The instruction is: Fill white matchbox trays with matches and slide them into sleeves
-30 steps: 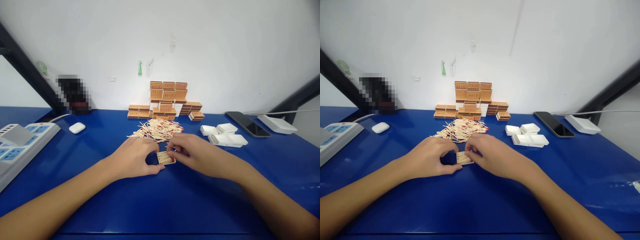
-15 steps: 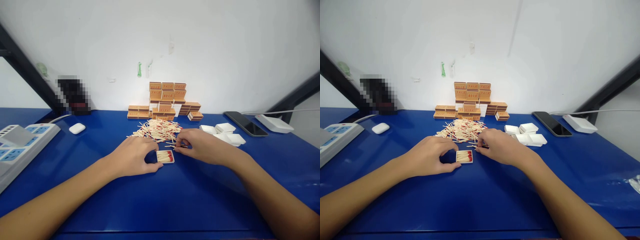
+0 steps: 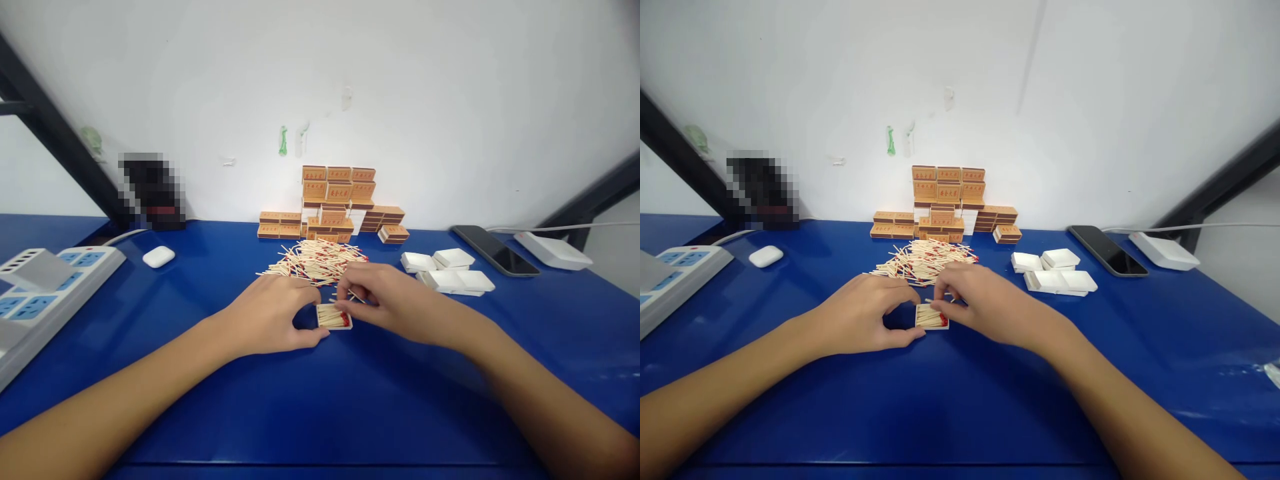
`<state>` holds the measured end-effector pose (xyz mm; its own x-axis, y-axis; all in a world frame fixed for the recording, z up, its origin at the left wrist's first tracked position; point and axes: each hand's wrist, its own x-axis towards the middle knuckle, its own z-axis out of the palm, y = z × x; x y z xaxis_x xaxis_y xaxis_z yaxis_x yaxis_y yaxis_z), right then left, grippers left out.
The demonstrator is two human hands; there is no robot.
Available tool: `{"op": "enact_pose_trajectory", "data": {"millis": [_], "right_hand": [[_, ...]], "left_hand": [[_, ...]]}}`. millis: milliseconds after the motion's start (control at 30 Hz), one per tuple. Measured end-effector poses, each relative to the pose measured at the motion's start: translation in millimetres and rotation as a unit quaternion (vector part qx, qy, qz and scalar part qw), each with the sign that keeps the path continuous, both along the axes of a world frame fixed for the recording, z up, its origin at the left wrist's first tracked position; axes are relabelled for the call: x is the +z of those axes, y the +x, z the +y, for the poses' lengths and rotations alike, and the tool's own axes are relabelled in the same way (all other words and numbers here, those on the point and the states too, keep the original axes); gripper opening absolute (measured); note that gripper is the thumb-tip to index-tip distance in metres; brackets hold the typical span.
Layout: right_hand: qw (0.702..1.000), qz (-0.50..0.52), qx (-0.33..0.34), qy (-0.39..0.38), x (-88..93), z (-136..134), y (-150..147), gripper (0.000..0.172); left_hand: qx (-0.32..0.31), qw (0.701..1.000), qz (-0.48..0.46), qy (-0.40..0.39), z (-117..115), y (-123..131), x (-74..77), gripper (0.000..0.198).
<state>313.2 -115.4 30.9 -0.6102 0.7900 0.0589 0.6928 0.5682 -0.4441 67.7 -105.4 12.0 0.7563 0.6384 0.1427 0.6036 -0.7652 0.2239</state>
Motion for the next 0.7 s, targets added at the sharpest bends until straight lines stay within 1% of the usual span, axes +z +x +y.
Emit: {"op": "enact_pose_trajectory", "data": {"millis": [67, 167, 267, 333, 367, 500, 600, 700], "right_hand": [[1.000, 0.003, 0.020, -0.005, -2.9, -4.8, -7.6, 0.013], [1.000, 0.000, 0.029, -0.012, -4.1, -7.1, -10.4, 0.016], [0.999, 0.002, 0.012, 0.036, -0.3, -4.1, -4.7, 0.020], [0.998, 0.002, -0.006, 0.067, 2.8, -2.1, -0.7, 0.019], [0.998, 0.005, -0.008, 0.070, 3.9, -1.8, 0.3, 0.017], [0.999, 0.012, 0.029, 0.017, 3.2, -4.8, -3.0, 0.007], [0.999, 0.000, 0.039, -0.012, 0.5, -7.6, -7.0, 0.010], [0.999, -0.007, 0.028, -0.017, -0.6, -8.2, -7.3, 0.015]], "left_hand": [[-0.003, 1.000, -0.002, 0.004, -0.7, -0.2, -0.5, 0.030], [-0.004, 1.000, -0.001, 0.006, -0.1, -0.6, -1.0, 0.031], [-0.002, 1.000, -0.003, 0.001, 0.9, -0.5, -0.8, 0.029], [-0.002, 1.000, -0.003, 0.000, 0.8, -0.2, -0.6, 0.030], [-0.004, 1.000, -0.005, 0.002, 0.5, 0.0, -0.6, 0.030], [-0.008, 1.000, -0.015, 0.010, -0.7, 0.4, -0.4, 0.030], [-0.009, 1.000, -0.011, 0.019, -0.3, 0.3, -0.3, 0.031], [-0.008, 1.000, -0.005, 0.016, 0.5, 0.2, -0.6, 0.031]]}}
